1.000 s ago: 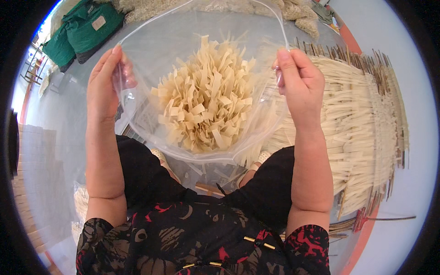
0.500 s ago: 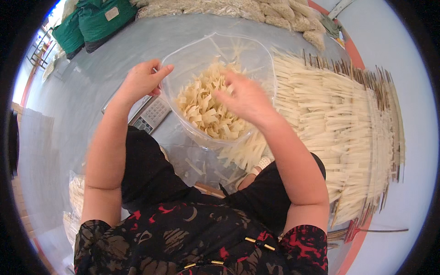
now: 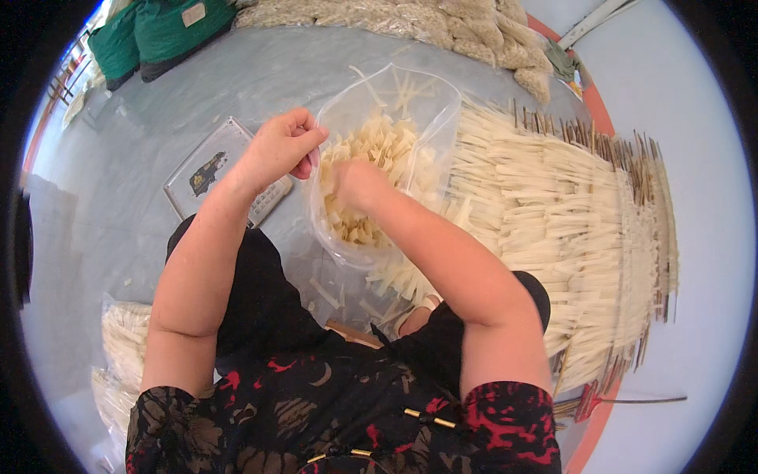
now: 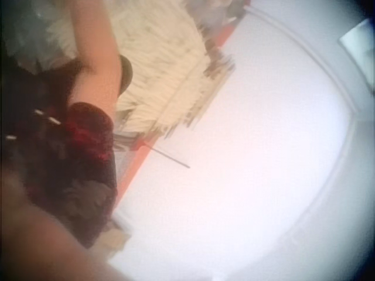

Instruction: The person gathers long white strips from a large pile on the floor, organizes them into bundles, and places the bundles into plastic bags, occasionally using a scale to weigh them.

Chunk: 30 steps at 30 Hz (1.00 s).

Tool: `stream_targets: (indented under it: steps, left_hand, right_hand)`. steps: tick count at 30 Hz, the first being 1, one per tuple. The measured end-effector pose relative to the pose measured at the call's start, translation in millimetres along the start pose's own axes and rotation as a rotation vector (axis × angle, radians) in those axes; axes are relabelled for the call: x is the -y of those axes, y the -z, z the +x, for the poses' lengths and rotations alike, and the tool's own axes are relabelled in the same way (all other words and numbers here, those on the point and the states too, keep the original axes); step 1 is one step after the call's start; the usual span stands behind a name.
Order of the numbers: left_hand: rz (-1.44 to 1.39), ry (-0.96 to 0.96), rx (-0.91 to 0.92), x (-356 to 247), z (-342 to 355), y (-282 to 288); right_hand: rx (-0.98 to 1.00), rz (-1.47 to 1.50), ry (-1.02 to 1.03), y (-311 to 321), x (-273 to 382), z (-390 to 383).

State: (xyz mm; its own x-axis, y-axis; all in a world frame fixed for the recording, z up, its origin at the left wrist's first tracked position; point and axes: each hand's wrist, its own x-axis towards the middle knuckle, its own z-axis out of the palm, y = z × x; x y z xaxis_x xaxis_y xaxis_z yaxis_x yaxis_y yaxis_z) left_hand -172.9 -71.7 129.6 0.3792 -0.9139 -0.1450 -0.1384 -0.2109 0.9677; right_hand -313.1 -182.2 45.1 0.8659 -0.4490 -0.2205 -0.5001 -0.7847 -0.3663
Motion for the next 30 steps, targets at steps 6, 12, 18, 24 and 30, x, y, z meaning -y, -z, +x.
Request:
stream_targets:
  steps: [6,12,18,24,30]
  left_hand:
    - [0.109,0.019,-0.070,-4.8,-11.9,22.8]
    - [0.010,-0.007,-0.028,-0.4,-2.9,14.3]
    - [-0.029,-0.006,-0.001,2.5,2.6,16.3]
    - [0.204,0.018,-0.080,3.7,-0.4,26.8]
    - [0.329,-0.060,-0.160,-0.9,-2.3,21.5]
  right_hand:
    - [0.153,0.285,-0.231,75.7,-7.4,22.7]
    - [-0.284,-0.174,-0.163,40.3,-79.5,77.4]
    - [-0.062,-0.121,-0.122,34.8,-70.3,71.7]
    - [0.038,0.144,-0.045,93.3,-22.2,-12.1]
    - [0.160,0.110,0.275,90.8,14.8,-164.4]
